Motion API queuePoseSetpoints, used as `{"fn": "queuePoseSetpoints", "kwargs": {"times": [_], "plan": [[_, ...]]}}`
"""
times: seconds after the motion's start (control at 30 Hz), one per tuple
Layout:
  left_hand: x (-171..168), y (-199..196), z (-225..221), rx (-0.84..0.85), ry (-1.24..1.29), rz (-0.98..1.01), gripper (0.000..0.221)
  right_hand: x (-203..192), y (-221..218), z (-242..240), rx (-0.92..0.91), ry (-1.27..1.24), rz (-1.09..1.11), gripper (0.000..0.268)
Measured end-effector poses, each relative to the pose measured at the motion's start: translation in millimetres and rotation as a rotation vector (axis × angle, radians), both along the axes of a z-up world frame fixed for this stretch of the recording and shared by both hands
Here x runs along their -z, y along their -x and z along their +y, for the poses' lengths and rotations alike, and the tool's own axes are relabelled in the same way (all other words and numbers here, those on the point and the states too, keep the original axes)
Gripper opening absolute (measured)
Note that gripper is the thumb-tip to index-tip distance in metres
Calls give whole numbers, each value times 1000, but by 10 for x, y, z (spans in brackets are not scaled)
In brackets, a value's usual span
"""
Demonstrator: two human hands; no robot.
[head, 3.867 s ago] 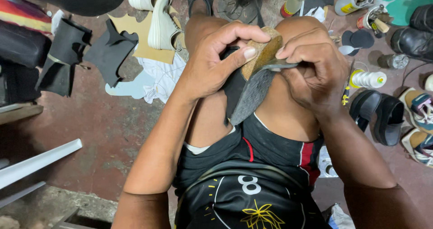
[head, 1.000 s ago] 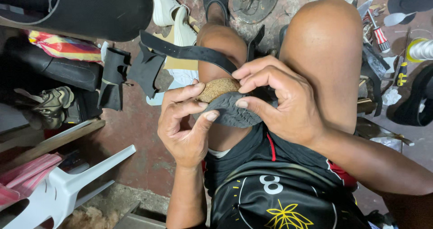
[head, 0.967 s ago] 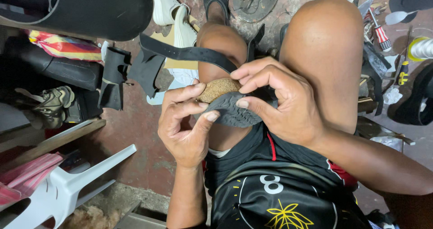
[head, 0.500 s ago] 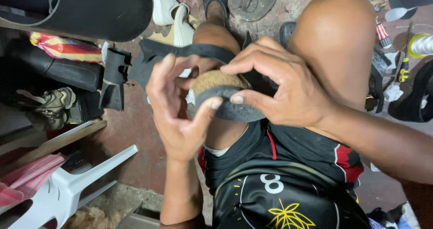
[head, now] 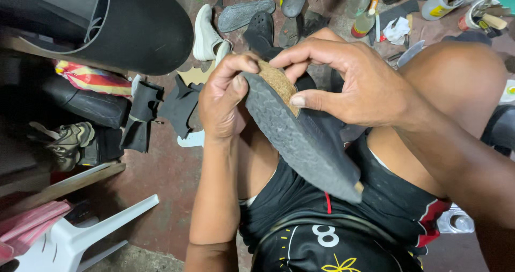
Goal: The person hammers the edge of a sandal strap against a wooden block and then peels the old rubber sole off the bottom of the shoe by hand.
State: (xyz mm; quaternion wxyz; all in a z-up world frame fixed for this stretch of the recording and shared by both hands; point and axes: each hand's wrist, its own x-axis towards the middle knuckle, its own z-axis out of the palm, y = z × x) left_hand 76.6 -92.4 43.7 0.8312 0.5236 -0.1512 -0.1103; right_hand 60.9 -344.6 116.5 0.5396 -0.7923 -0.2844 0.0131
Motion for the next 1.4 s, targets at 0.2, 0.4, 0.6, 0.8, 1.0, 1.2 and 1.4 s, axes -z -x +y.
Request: {"fn": "queuePoseSetpoints", "kwargs": {"times": [0.2,0.4,0.6,0.8,1.0,1.2,1.4], "plan": [[249,-46,-265,99,347,209,29,191,-24,46,-33,-139,133,50],[279,-145,-370,16,294,289,28,247,-48,132,1,-163,183,72],[93,-334,-419,-49,-52,68,32,395,-114,99,9,-543,393,64],[65,-361,-422,-314,-155,-38,48,743,-394,-310,306,-909,272,41],[-148,279,-487,-60,-168,-291,64,1198,-610,-811,401,-1183,376,15],[-426,340,-641,-367,-723,-634,48,1097,-566,-632,371,-1094,953,45],[-561,123,-564,-336,-783,-877,39,1343,-407,-265,274,-1163,1212,45]]}}
